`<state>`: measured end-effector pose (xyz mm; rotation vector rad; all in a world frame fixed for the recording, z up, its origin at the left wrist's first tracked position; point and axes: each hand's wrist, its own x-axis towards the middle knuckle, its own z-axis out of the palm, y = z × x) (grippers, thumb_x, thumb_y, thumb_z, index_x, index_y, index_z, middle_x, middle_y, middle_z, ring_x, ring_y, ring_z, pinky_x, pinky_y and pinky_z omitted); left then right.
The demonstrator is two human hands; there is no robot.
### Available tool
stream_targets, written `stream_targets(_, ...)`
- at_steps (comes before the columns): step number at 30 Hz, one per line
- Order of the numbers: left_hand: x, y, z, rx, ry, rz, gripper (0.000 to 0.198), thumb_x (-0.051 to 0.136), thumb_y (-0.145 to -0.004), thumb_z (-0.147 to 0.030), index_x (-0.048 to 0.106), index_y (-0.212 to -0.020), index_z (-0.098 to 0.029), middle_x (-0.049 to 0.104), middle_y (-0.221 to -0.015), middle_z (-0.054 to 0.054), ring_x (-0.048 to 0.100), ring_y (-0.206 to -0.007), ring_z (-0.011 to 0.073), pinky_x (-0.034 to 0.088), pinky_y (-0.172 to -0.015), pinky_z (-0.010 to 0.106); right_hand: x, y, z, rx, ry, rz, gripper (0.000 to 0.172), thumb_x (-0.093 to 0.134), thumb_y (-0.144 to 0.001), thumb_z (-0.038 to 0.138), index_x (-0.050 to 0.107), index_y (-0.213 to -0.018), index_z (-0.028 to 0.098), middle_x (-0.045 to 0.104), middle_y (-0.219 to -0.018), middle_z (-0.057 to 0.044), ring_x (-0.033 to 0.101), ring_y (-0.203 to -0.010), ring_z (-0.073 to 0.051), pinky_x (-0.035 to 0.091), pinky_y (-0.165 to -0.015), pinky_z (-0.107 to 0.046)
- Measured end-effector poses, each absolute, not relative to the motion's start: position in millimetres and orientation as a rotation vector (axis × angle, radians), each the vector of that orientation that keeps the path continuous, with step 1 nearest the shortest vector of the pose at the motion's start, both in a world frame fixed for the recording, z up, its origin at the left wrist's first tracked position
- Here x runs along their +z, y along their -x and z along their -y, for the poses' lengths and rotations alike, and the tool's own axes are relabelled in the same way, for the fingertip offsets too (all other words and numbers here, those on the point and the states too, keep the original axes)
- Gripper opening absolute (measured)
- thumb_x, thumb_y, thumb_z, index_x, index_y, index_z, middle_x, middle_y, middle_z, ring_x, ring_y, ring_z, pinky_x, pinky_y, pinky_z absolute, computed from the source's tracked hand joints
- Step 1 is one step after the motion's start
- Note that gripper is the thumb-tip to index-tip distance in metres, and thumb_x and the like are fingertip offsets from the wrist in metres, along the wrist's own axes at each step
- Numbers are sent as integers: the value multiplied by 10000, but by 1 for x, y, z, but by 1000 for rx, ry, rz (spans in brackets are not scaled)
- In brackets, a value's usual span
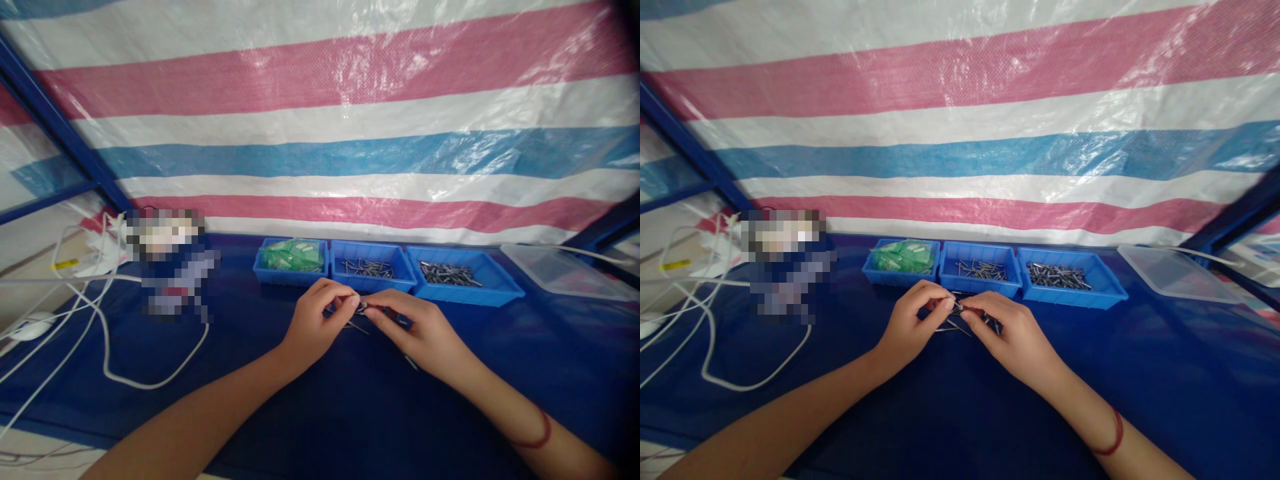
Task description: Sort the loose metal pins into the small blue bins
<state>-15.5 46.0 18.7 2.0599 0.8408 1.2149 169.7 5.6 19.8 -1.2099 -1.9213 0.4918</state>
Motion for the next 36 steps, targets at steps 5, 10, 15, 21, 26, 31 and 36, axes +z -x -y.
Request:
stream_targets(5,21,17,-46,1240,-2086,-833,103,557,-887,-220,640,-861,-165,606,-822,28,550,-746,118,450,-701,234,18,-171,-8,529,1207,1886,161,536,-894,325,649,-895,210,682,-892,-56,644,-817,-180,526,-736,-309)
stream_targets(10,18,16,-46,1178,-2126,-822,116,532,-894,-239,628,-902,-173,614,-861,38,570,-764,125,457,-696,237,18,-168,-8,561,1156,1822,108,540,-882,297,613,-895,218,658,-905,-56,633,-836,-182,529,-682,-295)
stream_targets(15,14,19,-48,1001,-2327,-910,220,549,-877,-271,561,-1081,-188,649,-952,46,590,-918,179,437,-853,323,32,-199,-16,262,1223,1731,63,558,-858,267,592,-851,215,632,-958,-73,614,-841,-186,499,-706,-298)
stream_targets(21,12,21,-48,655,-2706,-783,312,554,-879,-400,608,-1152,-259,569,-1261,65,460,-1187,256,352,-962,412,27,-279,-34,-460,1840,1586,164,562,-812,319,642,-821,176,645,-836,-113,601,-785,-233,434,-727,-357)
stream_targets(26,5,20,-49,527,-2766,-759,275,512,-910,-387,643,-1121,-269,574,-1264,47,483,-1167,241,353,-946,405,8,-303,-40,-650,2106,1540,358,515,-809,461,689,-943,178,616,-992,-196,525,-996,-351,371,-740,-450)
stream_targets(31,3,20,-52,543,-2777,-772,223,490,-927,-259,658,-1074,-244,611,-1178,38,519,-1098,204,370,-907,348,8,-287,-41,-583,1936,1608,276,555,-797,432,688,-903,214,642,-978,-139,532,-990,-307,356,-789,-420)
stream_targets(36,6,19,-51,538,-2779,-860,203,495,-932,-236,652,-1061,-242,637,-1051,35,539,-999,182,361,-808,317,13,-273,-39,-551,1781,1661,226,572,-808,401,686,-840,209,657,-972,-118,543,-982,-284,357,-834,-407)
